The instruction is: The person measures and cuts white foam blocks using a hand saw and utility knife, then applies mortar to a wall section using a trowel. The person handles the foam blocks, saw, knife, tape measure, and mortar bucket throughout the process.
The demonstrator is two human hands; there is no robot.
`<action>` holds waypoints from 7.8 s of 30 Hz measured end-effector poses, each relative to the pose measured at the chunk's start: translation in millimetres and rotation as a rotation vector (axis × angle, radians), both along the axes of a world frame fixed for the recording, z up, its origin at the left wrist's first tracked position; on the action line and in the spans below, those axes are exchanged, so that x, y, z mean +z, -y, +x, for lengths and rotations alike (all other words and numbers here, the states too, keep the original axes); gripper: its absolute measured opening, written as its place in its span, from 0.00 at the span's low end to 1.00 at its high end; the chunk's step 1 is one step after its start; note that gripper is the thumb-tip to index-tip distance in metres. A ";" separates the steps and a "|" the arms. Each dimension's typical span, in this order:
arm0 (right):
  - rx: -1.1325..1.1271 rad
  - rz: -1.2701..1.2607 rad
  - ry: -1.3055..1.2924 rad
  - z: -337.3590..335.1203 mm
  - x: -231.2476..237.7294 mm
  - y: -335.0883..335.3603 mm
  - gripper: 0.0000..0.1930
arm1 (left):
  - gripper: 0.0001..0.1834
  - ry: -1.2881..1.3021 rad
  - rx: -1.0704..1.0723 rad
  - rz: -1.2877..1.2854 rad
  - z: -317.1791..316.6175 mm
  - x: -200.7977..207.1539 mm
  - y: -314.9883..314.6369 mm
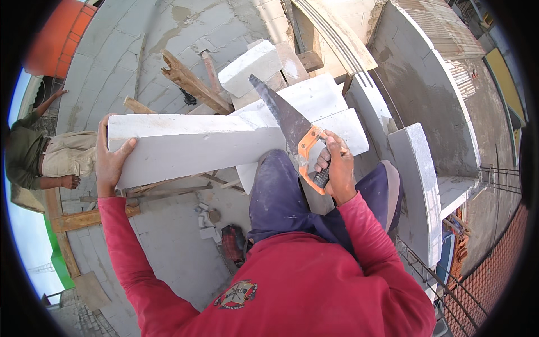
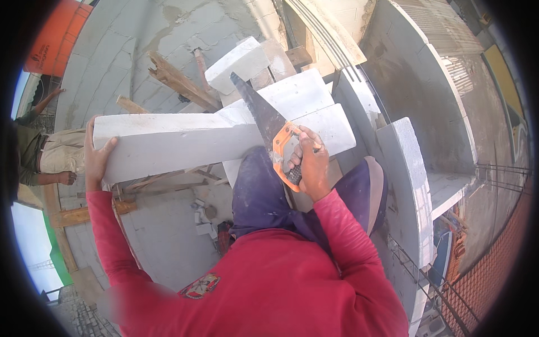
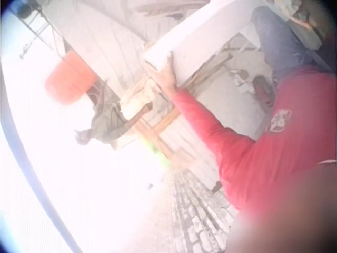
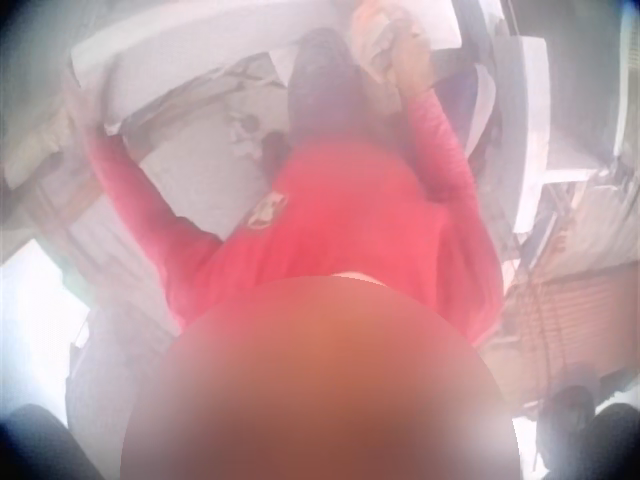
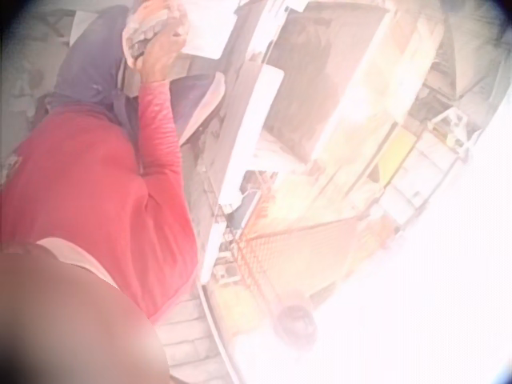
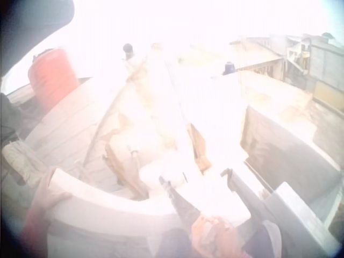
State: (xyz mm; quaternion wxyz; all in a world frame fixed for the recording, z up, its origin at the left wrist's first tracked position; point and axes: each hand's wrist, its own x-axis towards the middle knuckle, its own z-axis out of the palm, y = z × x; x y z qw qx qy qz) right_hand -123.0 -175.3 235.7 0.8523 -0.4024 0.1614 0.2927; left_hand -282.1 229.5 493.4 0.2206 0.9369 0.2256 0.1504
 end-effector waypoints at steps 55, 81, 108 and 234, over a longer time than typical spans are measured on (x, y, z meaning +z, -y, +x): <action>0.109 0.120 -0.043 -42.3 13.0 -22.7 0.21 | 0.46 -0.093 0.148 0.082 -29.4 -10.4 -63.1; 0.189 -0.168 0.190 -21.0 23.0 -10.8 0.19 | 0.49 -0.039 0.144 0.171 -10.2 1.8 14.5; 0.224 0.024 -0.030 1.9 12.8 -19.9 0.22 | 0.49 -0.016 0.072 0.171 1.0 2.0 15.4; 0.180 -0.439 0.435 -20.2 12.8 -23.4 0.21 | 0.50 -0.037 0.128 0.130 31.4 2.3 12.4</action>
